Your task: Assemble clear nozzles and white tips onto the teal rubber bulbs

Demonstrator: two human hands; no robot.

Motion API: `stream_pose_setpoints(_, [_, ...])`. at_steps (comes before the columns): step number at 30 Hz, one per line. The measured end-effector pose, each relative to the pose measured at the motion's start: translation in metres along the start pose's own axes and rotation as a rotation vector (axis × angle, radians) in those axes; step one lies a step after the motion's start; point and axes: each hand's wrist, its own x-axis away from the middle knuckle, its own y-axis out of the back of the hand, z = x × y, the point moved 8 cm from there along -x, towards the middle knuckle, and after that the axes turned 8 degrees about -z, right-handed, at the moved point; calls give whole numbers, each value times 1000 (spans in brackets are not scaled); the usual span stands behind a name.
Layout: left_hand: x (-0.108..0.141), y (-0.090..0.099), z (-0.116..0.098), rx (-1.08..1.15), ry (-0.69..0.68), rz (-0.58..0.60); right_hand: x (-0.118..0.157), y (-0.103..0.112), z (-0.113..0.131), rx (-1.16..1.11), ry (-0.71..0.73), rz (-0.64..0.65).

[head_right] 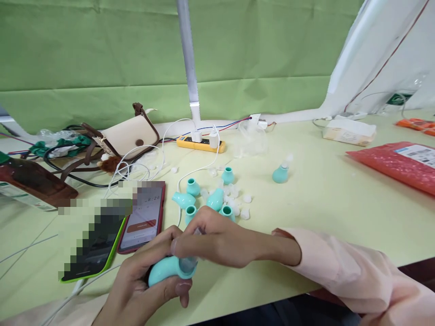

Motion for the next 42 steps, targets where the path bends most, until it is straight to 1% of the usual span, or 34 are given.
stream_pose_setpoints(2, [5,1,-10,-80,-120,-1,-2,8,3,-215,-11,23])
stream_pose_setpoints(4, [7,3,-17,-146,-222,2,-3,21,11,-376,14,-5])
stream_pose_setpoints(6, [1,8,-22,-256,-314,-18,-3,33,19,-449,20,-54])
stream_pose_setpoints(9, [-17,17,-28,-583,-508,-141,-3,41,24,-428,-18,-106])
stream_pose_setpoints(10, [-22,17,-29,-681,-568,-159,-4,42,24,-408,-27,-129])
stream_pose_setpoints(14, [-44,11,-24,-970,-624,-197,-9,52,20,-269,-11,-239])
stream_pose_setpoints(17, [-55,7,-16,-1126,-588,-206,-11,61,18,-148,19,-313])
stream_pose_setpoints(20, [-66,9,-3,-1184,-503,-196,-12,69,17,-31,44,-401])
stream_pose_setpoints(22, [-68,14,2,-1110,-456,-216,-12,72,18,96,57,-453])
stream_pose_setpoints(23, [-66,16,2,-1007,-456,-224,-12,72,20,179,66,-472])
stream_pose_setpoints(24, [-63,19,0,-862,-463,-231,-12,70,21,268,74,-479])
stream_pose_setpoints(26, [-55,24,-7,-472,-455,-222,-10,63,22,443,90,-462])
stream_pose_setpoints(27, [-51,26,-8,-285,-407,-215,-9,59,23,522,103,-447])
stream_pose_setpoints(28, [-48,24,-8,-128,-330,-162,-7,53,25,592,124,-429])
stream_pose_setpoints(29, [-46,20,-7,-21,-250,-114,-4,47,26,665,155,-412])
stream_pose_setpoints(31, [-42,13,-5,96,-96,-41,3,35,33,833,272,-422])
stream_pose_setpoints(33, [-39,6,-1,177,55,12,14,24,44,982,436,-484])
stream_pose_setpoints(34, [-38,4,1,225,123,13,20,19,49,1032,508,-527])
stream_pose_setpoints(36, [-36,4,4,349,218,-5,32,15,59,1057,597,-605])
stream_pose_setpoints(38, [-33,4,2,475,258,-7,42,13,68,998,649,-613])
stream_pose_setpoints(40, [-29,2,-2,569,265,22,50,9,78,920,710,-548])
stream_pose_setpoints(42, [-25,1,-5,619,268,27,56,3,85,905,764,-470])
